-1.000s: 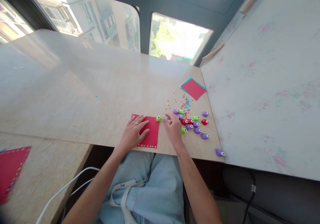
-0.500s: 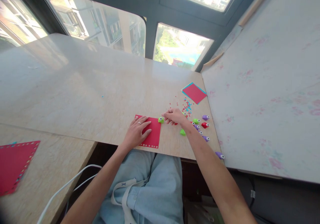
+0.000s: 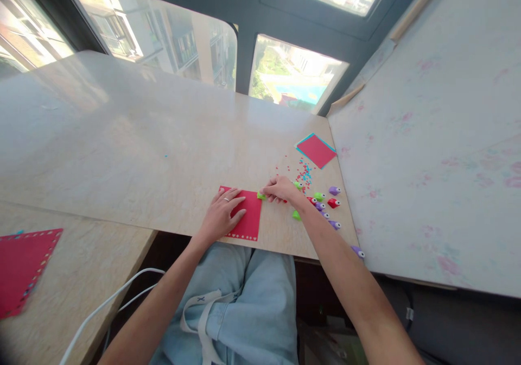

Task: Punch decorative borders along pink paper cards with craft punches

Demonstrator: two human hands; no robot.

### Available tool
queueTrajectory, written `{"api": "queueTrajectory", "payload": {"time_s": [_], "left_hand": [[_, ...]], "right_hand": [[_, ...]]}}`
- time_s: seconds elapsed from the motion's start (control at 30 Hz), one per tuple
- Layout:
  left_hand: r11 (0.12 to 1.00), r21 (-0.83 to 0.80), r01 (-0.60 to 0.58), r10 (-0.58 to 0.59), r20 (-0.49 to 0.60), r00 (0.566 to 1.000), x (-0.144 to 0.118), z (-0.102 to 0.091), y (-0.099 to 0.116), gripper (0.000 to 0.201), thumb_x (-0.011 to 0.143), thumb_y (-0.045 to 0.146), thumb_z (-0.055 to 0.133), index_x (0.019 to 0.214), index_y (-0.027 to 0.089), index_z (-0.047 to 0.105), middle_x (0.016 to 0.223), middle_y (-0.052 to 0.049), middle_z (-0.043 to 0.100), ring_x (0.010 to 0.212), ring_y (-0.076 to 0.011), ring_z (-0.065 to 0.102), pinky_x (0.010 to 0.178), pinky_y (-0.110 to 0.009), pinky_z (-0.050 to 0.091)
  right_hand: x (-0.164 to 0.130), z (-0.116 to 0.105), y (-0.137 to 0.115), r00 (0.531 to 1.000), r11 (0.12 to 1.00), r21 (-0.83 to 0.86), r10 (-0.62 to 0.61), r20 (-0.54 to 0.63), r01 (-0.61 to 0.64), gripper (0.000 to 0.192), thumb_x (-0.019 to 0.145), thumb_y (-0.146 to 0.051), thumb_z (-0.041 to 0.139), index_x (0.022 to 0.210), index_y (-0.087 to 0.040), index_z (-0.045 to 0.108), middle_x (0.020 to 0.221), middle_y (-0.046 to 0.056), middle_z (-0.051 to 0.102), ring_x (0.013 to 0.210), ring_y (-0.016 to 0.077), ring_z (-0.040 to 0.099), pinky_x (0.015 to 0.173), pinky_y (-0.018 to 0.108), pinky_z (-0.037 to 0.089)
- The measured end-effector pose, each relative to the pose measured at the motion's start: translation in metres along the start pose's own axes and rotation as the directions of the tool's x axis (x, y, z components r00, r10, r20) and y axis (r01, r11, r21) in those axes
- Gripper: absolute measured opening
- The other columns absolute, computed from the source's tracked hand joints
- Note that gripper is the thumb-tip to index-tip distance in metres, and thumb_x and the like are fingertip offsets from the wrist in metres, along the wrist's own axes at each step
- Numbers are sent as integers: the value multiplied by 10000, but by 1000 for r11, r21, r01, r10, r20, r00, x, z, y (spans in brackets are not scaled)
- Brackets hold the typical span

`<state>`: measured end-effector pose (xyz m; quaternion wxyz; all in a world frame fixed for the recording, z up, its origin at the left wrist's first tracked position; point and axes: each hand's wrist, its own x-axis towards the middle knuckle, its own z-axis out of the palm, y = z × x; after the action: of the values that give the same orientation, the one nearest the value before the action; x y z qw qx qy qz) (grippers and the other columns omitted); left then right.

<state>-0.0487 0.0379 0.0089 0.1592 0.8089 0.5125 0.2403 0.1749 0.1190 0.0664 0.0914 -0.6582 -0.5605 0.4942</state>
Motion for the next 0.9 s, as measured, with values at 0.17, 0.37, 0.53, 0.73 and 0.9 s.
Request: {"api": "queueTrajectory", "payload": {"time_s": [0.17,0.37,0.53,0.73,0.9], "left_hand": [[1000,1,-5,5,-2,1000,0,0,1,324,939,321,555,1218,189,655,1421,-110,566,1364,-258,470,1200,-484,284],[1000,15,-14,15,-12,1000,0,1,0,336,938,326,560,1227,179,650,1415,-116,570,1359,-258,474,1196,-483,286],[999,26,-21,21,-10,1000,0,3,-2,348,943,335,550,1242,184,645,1424,-114,562,1359,-261,475,1191,-488,289],[999,23,-24,25,-13,1000,0,4,-3,358,945,341,539,1251,187,642,1425,-116,561,1364,-258,470,1192,-489,286],[999,32,-31,31,-13,999,0,6,-5,366,952,351,529,1254,178,641,1424,-118,562,1364,-258,469,1196,-482,279]], "right_hand": [[3,-1,4,1000,1000,-7,-16,4,16,231,776,-290,744,665,-156,592,500,-31,593,365,48,451,340,162,308],[6,0,4,1000,1000,-24,-19,19,19,281,772,-280,765,608,-150,578,456,-33,564,343,50,444,342,169,332],[5,1,4,1000,999,-37,-28,-2,28,274,788,-275,757,605,-148,598,482,-12,609,373,64,496,360,166,371],[1,4,5,999,999,-9,-42,-32,42,257,799,-246,746,605,-148,609,490,-11,625,381,61,501,370,158,380],[1,4,2,999,999,-11,-32,-37,32,272,786,-264,773,606,-146,607,496,-2,637,382,61,508,377,156,391]]}}
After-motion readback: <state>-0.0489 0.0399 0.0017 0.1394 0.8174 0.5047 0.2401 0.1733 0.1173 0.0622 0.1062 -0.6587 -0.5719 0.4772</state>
